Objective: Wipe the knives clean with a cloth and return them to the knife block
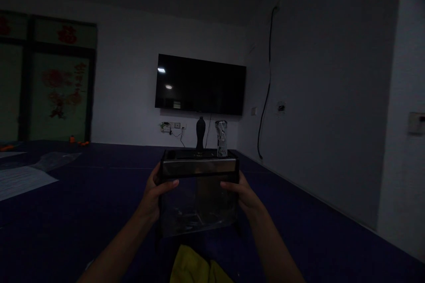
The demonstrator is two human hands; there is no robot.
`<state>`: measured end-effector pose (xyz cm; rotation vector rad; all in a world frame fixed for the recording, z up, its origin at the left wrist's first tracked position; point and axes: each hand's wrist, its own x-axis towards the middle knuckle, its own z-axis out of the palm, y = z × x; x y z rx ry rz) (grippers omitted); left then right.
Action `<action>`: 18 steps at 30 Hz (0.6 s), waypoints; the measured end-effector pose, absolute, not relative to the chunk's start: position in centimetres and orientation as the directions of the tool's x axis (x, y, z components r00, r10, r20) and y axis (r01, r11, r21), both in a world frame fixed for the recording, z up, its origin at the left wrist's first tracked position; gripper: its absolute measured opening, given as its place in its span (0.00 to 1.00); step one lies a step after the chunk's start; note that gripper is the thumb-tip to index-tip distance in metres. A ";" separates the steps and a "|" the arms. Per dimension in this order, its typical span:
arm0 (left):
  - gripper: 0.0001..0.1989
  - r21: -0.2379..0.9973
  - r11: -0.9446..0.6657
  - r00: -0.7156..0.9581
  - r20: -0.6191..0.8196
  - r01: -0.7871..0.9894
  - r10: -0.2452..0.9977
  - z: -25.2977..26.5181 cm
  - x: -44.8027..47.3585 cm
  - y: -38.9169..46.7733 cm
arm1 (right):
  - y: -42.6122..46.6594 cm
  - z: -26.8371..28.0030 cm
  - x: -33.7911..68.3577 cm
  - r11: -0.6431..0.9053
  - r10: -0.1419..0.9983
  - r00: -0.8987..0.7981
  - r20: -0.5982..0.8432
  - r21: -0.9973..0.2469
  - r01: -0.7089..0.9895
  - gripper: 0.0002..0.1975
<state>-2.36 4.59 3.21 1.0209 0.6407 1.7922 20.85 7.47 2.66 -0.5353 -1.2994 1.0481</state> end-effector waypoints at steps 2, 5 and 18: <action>0.34 0.787 -0.426 -0.193 0.380 -0.446 0.905 3.1 -2.6 5.1 | 8.0 2.3 20.5 0.477 0.852 -0.042 0.523 -0.805 -0.352 0.31; 0.36 0.820 -0.417 -0.149 0.391 -0.392 0.908 2.8 -2.8 5.7 | 8.4 2.1 20.1 0.489 0.846 -0.011 0.533 -0.784 -0.382 0.36; 0.35 0.936 -0.310 -0.184 0.280 -0.164 0.942 0.6 -2.1 7.9 | 8.6 2.5 27.5 0.666 0.730 0.330 0.598 -0.730 -0.153 0.58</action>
